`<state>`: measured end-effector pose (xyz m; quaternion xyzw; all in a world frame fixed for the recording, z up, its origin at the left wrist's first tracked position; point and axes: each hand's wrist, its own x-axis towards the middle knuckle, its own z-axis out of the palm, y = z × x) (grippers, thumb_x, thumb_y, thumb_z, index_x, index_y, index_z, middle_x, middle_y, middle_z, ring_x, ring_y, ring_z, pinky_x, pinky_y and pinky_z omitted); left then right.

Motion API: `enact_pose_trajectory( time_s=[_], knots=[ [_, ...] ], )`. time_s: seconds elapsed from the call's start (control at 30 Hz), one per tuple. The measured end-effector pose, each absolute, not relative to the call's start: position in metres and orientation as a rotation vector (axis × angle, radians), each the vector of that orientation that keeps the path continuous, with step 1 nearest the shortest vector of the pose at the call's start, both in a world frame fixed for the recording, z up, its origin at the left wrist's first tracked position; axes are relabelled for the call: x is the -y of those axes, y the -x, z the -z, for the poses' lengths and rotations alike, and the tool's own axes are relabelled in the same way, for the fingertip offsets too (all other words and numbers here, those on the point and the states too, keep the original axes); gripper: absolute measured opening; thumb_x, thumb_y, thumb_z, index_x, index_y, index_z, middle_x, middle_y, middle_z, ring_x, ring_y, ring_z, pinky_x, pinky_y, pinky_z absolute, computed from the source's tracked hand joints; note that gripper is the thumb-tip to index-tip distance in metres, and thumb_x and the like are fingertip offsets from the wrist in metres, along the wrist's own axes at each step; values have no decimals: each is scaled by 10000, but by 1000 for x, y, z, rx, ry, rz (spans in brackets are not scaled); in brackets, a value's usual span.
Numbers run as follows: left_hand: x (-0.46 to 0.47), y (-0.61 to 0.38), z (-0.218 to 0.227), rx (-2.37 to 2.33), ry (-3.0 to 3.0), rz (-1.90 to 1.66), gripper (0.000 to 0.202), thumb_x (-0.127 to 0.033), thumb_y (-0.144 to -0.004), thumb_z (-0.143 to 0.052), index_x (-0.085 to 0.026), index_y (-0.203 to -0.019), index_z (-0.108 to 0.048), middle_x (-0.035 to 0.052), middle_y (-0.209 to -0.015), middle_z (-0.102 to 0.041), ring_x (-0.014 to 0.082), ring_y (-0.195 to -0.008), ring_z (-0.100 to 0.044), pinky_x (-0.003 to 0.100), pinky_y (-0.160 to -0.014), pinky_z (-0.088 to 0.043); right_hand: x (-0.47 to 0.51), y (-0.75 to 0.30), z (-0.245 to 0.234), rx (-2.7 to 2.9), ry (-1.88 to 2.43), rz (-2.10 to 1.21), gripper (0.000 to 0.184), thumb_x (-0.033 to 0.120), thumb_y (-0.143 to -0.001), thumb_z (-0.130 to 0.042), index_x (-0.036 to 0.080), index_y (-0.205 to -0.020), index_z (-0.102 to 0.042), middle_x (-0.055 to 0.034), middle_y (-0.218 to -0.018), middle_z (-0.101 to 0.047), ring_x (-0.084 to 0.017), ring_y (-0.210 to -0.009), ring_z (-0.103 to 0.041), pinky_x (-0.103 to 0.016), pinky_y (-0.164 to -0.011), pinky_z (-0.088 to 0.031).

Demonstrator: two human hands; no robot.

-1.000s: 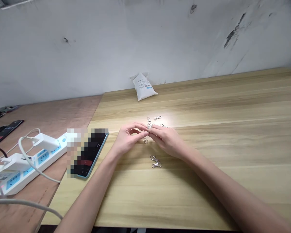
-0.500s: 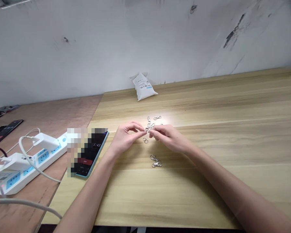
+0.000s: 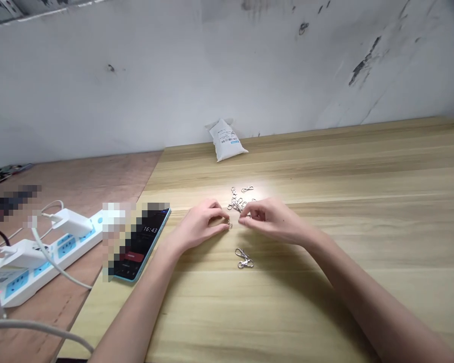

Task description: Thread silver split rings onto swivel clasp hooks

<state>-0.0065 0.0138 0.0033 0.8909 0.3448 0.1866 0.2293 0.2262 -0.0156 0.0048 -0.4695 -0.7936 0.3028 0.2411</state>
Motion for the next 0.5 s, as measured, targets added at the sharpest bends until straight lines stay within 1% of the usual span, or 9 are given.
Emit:
enact_pose_trajectory(
  time_s=[0.07,0.13,0.17,0.2,0.23,0.33,0.4,0.5],
  knots=[
    [-13,3,-1,-938,-2460,-514,119,-263,-871,-632,-252,-947,-723,47,-900,-628,202,-868,-606,328,-744,-484,21,-226,-8,2273,1205,-983,177,397,-807,-677,222,-804,-707,24,-592,-557,-111,-526,-459,-239,-502,-279],
    [-12,1,1,-953,-2450,-519,107,-252,-874,-624,-244,-917,-722,47,-891,-621,196,-851,-603,320,-727,-482,25,-222,-8,2337,1185,-1034,137,351,-740,-742,225,-780,-704,26,-601,-592,-111,-526,-483,-240,-501,-289],
    [-13,0,2,-960,-2439,-521,100,-245,-873,-623,-238,-905,-718,47,-890,-619,192,-841,-602,316,-720,-481,26,-221,-7,2356,1187,-1032,100,310,-731,-744,225,-754,-697,29,-600,-603,-109,-524,-488,-241,-502,-290],
    [-13,0,3,-964,-2423,-523,91,-238,-871,-623,-230,-890,-712,46,-885,-617,187,-828,-598,312,-711,-480,27,-219,-6,2370,1192,-1021,58,263,-736,-726,223,-724,-685,33,-595,-609,-105,-519,-487,-241,-501,-287],
    [-13,0,3,-963,-2406,-525,81,-232,-868,-623,-221,-872,-703,44,-875,-615,183,-816,-594,307,-703,-477,27,-217,-5,2383,1199,-997,54,217,-745,-695,221,-697,-672,36,-591,-612,-101,-517,-485,-240,-502,-285],
    [-14,-1,4,-956,-2355,-533,78,-229,-869,-621,-197,-826,-678,36,-836,-623,173,-794,-580,299,-695,-471,26,-215,-4,2399,1247,-847,116,147,-768,-614,212,-678,-648,38,-601,-618,-97,-529,-477,-236,-515,-282],
    [-14,-1,4,-963,-2312,-530,84,-235,-877,-614,-188,-841,-674,36,-838,-647,169,-795,-584,300,-710,-476,23,-215,-3,2352,1321,-727,110,167,-802,-587,212,-731,-657,31,-625,-627,-101,-547,-480,-233,-527,-281],
    [-13,-1,4,-956,-2226,-521,101,-246,-893,-602,-181,-900,-678,43,-874,-684,162,-789,-603,307,-733,-491,20,-214,1,2240,1423,-618,124,267,-877,-569,226,-906,-681,19,-674,-651,-112,-570,-501,-232,-536,-268]
  ],
)
